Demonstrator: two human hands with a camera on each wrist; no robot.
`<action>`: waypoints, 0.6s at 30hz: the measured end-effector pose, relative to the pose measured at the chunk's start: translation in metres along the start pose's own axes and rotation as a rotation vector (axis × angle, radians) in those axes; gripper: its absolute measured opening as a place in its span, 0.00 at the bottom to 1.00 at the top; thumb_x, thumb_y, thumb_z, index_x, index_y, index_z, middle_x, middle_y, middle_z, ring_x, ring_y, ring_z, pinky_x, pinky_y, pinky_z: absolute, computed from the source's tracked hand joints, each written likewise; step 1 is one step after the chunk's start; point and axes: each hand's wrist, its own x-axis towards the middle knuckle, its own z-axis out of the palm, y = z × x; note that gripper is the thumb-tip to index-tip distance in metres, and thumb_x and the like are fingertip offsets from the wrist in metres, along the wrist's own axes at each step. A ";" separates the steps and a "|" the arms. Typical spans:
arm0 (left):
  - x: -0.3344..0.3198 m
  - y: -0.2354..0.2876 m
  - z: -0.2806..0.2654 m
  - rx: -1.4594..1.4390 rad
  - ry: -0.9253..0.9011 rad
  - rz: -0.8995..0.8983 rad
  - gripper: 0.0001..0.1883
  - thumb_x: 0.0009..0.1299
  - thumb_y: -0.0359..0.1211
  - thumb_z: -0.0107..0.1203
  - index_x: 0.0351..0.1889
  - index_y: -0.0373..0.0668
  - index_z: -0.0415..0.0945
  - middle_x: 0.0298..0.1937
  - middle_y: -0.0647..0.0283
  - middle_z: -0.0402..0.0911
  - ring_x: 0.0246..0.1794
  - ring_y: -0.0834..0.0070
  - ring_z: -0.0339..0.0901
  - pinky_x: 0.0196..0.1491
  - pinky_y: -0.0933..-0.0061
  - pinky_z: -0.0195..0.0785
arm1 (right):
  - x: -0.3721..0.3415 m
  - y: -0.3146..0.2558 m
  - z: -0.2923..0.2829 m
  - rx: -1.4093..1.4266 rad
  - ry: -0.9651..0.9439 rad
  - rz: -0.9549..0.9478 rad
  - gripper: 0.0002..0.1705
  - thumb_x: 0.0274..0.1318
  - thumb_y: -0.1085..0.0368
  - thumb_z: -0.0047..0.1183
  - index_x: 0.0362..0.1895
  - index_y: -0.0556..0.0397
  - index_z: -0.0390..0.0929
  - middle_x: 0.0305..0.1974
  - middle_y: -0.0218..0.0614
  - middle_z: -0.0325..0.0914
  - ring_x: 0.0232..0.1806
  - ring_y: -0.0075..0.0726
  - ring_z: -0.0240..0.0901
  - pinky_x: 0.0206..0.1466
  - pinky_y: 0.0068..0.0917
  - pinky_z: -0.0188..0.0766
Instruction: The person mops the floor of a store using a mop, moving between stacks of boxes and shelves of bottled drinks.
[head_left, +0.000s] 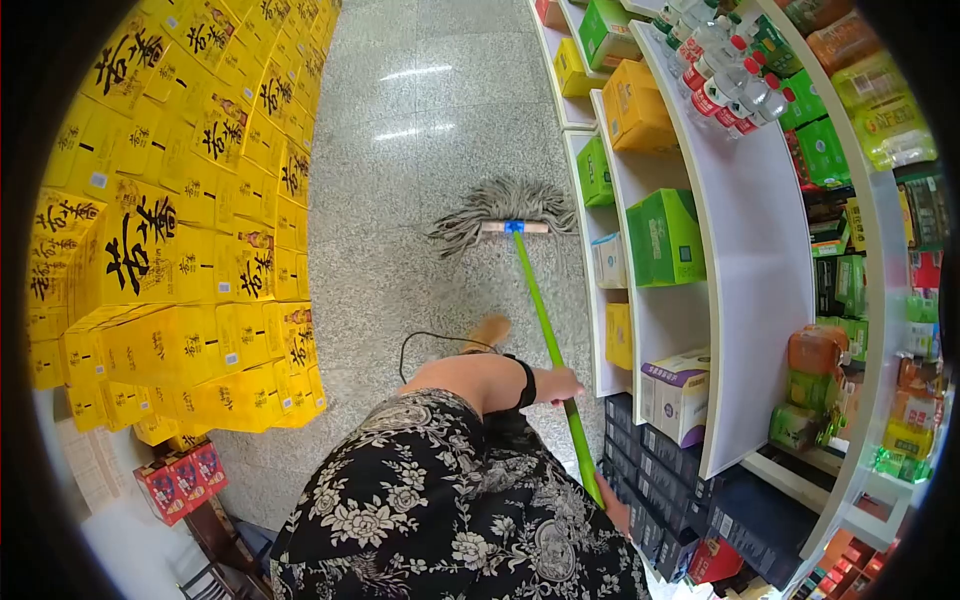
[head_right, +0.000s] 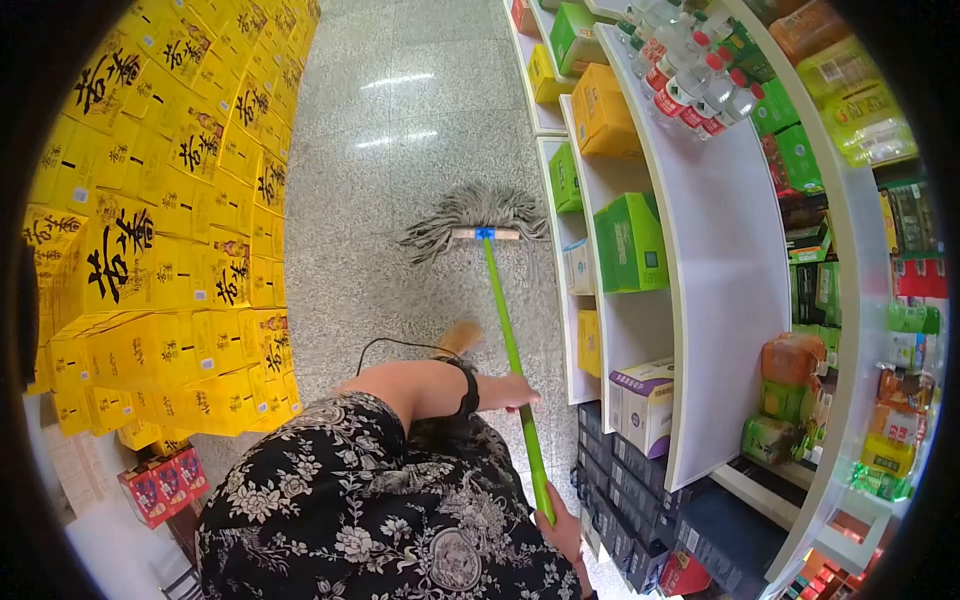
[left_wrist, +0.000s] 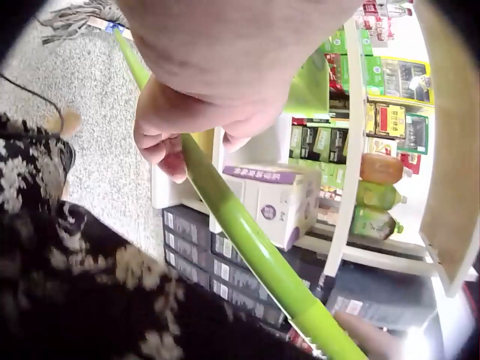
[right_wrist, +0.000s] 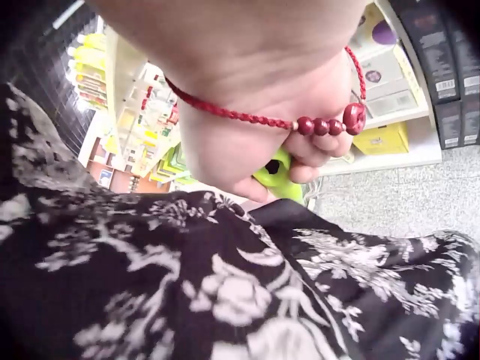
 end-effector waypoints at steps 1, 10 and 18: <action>0.008 0.006 -0.012 0.006 0.098 -0.014 0.18 0.63 0.43 0.46 0.27 0.35 0.76 0.25 0.55 0.78 0.23 0.68 0.77 0.24 0.63 0.68 | 0.016 -0.009 -0.005 0.028 -0.037 0.049 0.34 0.50 0.59 0.52 0.63 0.40 0.57 0.36 0.50 0.75 0.31 0.53 0.75 0.32 0.36 0.68; 0.106 0.094 -0.164 0.155 0.604 0.129 0.13 0.58 0.34 0.47 0.30 0.35 0.78 0.34 0.46 0.79 0.37 0.54 0.78 0.39 0.59 0.71 | 0.216 -0.069 -0.061 0.013 0.219 -0.261 0.30 0.51 0.60 0.49 0.61 0.43 0.60 0.33 0.56 0.75 0.33 0.59 0.73 0.34 0.40 0.70; 0.126 0.146 -0.239 0.210 0.646 -0.013 0.26 0.63 0.32 0.43 0.58 0.29 0.56 0.45 0.45 0.76 0.46 0.55 0.75 0.43 0.61 0.70 | 0.303 -0.101 -0.093 0.016 0.118 -0.214 0.32 0.52 0.55 0.47 0.62 0.41 0.58 0.31 0.55 0.75 0.34 0.58 0.74 0.37 0.41 0.69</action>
